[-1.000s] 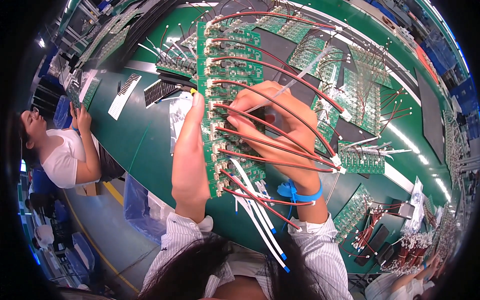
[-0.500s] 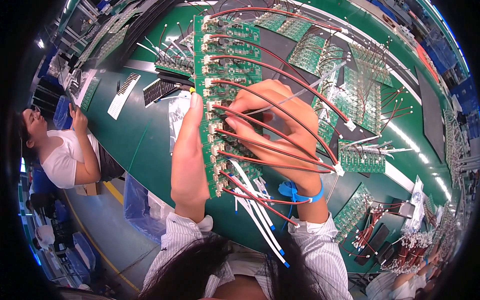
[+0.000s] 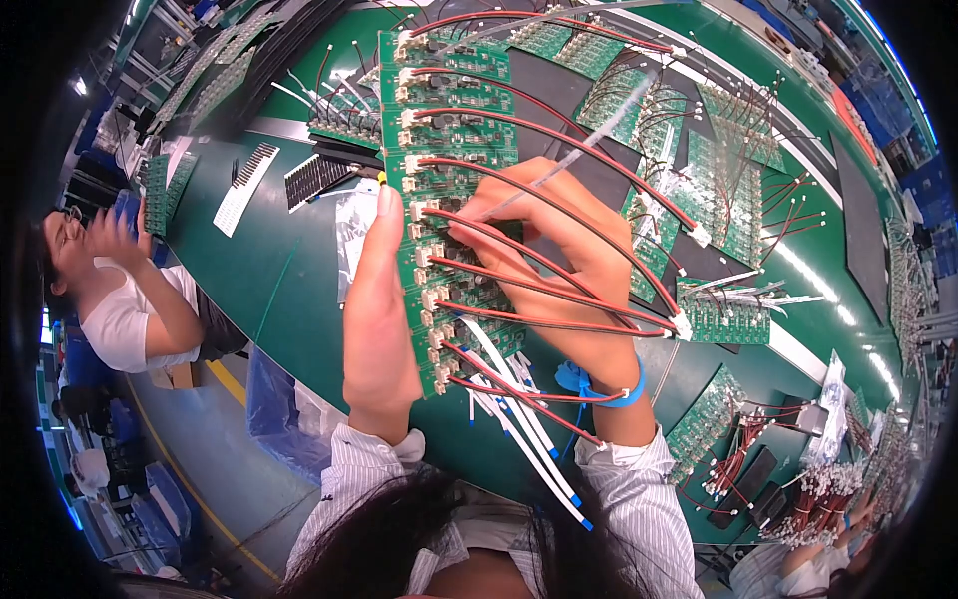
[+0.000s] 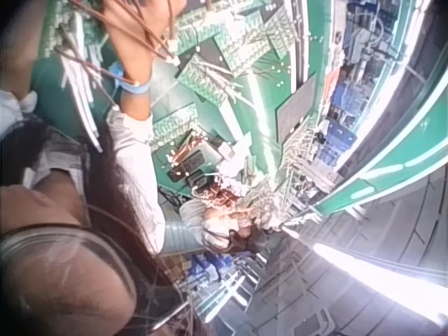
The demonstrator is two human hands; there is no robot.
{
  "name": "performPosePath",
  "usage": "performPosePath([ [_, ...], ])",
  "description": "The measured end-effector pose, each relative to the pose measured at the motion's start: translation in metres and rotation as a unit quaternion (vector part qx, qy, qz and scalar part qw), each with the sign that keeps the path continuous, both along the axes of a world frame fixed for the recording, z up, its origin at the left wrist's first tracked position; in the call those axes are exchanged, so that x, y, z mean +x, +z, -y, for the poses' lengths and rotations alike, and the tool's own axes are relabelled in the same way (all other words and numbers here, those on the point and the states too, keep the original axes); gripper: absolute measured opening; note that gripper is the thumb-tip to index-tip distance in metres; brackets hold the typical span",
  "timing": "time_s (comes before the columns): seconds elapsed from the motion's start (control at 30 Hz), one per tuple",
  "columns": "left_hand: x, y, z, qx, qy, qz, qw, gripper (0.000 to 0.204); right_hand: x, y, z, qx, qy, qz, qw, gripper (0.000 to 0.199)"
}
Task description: The person connects multiple wire harnesses to connectors on a printed circuit board by hand.
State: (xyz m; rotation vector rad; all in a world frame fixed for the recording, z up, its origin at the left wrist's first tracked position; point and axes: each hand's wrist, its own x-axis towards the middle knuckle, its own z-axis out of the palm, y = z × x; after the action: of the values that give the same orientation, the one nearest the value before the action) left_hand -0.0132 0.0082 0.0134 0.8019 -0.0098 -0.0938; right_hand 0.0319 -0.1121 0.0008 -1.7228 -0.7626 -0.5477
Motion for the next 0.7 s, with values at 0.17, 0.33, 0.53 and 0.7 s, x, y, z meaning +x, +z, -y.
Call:
performPosePath([
  [0.17, 0.000, -0.005, 0.001, -0.009, -0.002, 0.010, 1.000, 0.042, -0.001, -0.002, -0.002, 0.009, -0.009, -0.001, 1.000, 0.013],
  [0.33, 0.000, -0.006, 0.003, 0.010, 0.024, 0.014, 1.000, 0.041, -0.001, -0.003, -0.006, 0.000, -0.037, 0.056, 0.998, 0.014],
  [0.53, -0.003, -0.005, -0.002, 0.023, 0.020, 0.049, 0.998, 0.042, -0.005, -0.004, -0.010, 0.006, -0.037, 0.064, 0.997, 0.015],
  [0.7, -0.003, 0.004, 0.003, 0.055, 0.040, 0.005, 0.998, 0.046, -0.005, -0.005, -0.012, 0.001, -0.065, 0.080, 0.995, 0.015],
])
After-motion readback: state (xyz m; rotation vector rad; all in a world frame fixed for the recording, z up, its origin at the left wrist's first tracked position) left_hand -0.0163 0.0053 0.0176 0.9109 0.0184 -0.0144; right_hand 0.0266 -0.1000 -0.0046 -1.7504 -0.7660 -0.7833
